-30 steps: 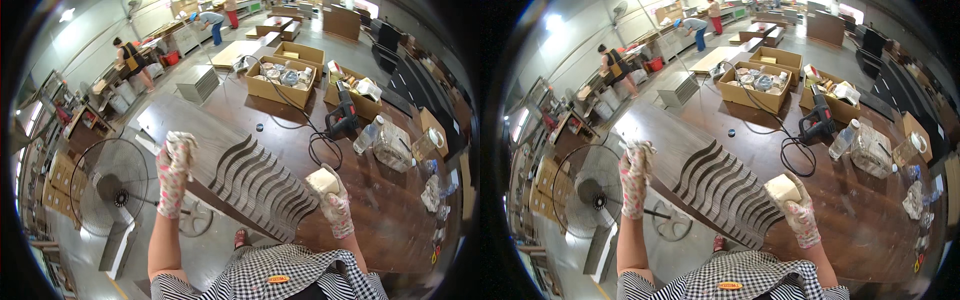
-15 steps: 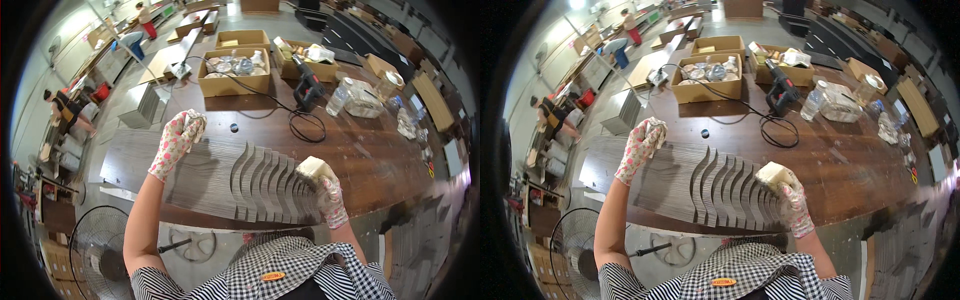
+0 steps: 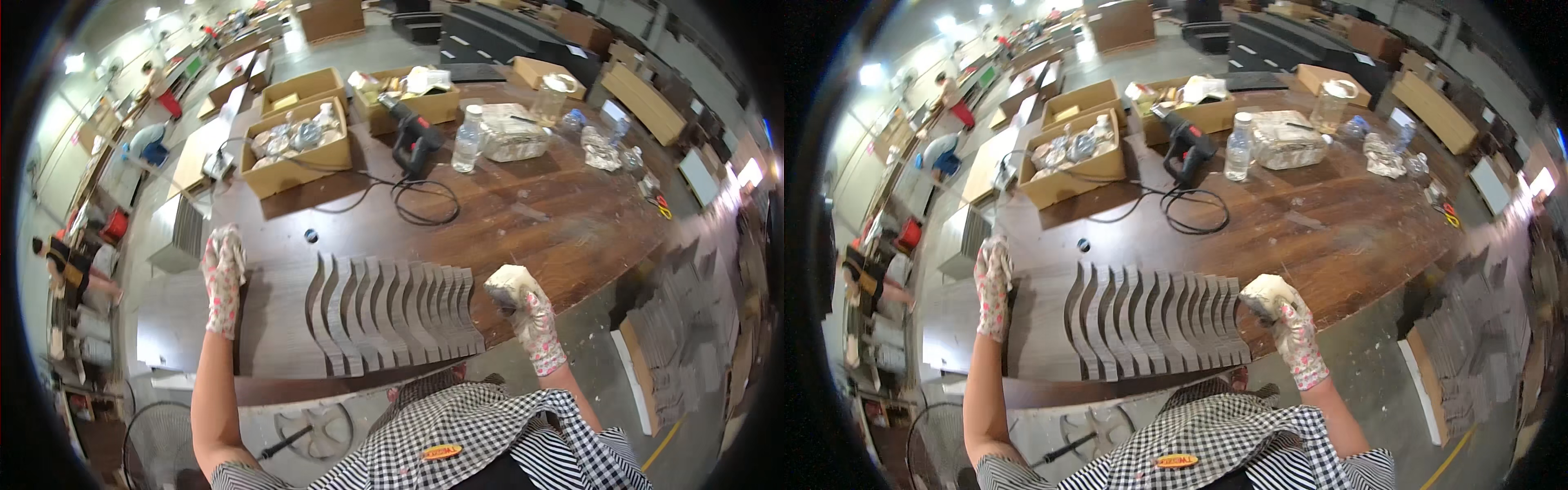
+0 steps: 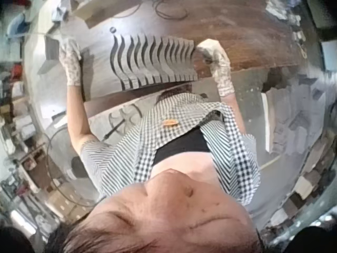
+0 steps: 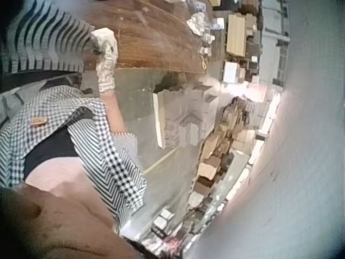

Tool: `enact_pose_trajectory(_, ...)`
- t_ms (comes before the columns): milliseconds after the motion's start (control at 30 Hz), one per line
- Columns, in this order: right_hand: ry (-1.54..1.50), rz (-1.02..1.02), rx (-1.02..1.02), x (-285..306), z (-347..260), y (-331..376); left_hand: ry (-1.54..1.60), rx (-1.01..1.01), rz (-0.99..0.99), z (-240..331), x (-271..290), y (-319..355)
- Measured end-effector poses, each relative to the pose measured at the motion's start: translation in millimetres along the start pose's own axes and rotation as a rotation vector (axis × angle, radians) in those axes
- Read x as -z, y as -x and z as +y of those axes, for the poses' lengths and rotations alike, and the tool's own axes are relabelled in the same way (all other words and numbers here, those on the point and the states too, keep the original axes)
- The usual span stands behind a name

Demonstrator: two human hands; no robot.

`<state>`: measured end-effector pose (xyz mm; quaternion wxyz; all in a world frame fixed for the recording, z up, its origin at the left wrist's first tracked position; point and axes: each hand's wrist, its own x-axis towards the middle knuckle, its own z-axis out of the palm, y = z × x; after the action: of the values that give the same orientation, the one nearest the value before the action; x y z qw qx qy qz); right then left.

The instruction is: Applying and smoothing a decorative laminate strip onto a curved wooden furniture component using a heat gun and a rubbing block.

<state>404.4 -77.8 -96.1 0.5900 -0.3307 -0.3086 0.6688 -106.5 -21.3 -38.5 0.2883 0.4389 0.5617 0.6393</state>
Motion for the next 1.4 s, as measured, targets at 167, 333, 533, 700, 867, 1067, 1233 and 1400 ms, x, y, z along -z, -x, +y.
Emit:
enact_pose_trajectory(167,0.218,-0.120,0.075,-34.1,-7.2,-8.0,-0.202,0.091,0.003,16.3,-36.8,-23.1)
enact_pose_trajectory(333,0.294,-0.314,-0.026,-91.2,6.3,-19.2,-0.244,-0.117,-0.139,-25.8,-25.1,-40.8)
enact_pose_trajectory(533,0.096,-0.391,-0.042,-110.2,30.7,-34.9,-1.036,-0.195,-0.324,19.0,-67.1,1.5)
enact_pose_trajectory(700,-0.304,-0.167,-0.299,-109.6,56.0,-27.7,-0.926,-0.165,-0.429,29.5,-65.6,-0.4)
enact_pose_trajectory(867,-0.150,-0.321,-0.199,-146.7,51.4,-32.8,-0.932,-0.188,-0.391,25.9,-58.2,3.7)
enact_pose_trajectory(1067,0.481,-0.589,0.309,-176.4,57.4,-33.9,-1.000,-0.117,-0.395,29.9,-65.2,3.5)
enact_pose_trajectory(1233,0.765,-0.916,0.671,-196.2,77.5,-36.5,-1.008,-0.148,-0.375,30.8,-65.0,3.7)
enact_pose_trajectory(1400,0.859,-0.847,0.803,-202.2,85.4,-54.3,-0.987,-0.169,-0.379,35.9,-67.5,5.0)
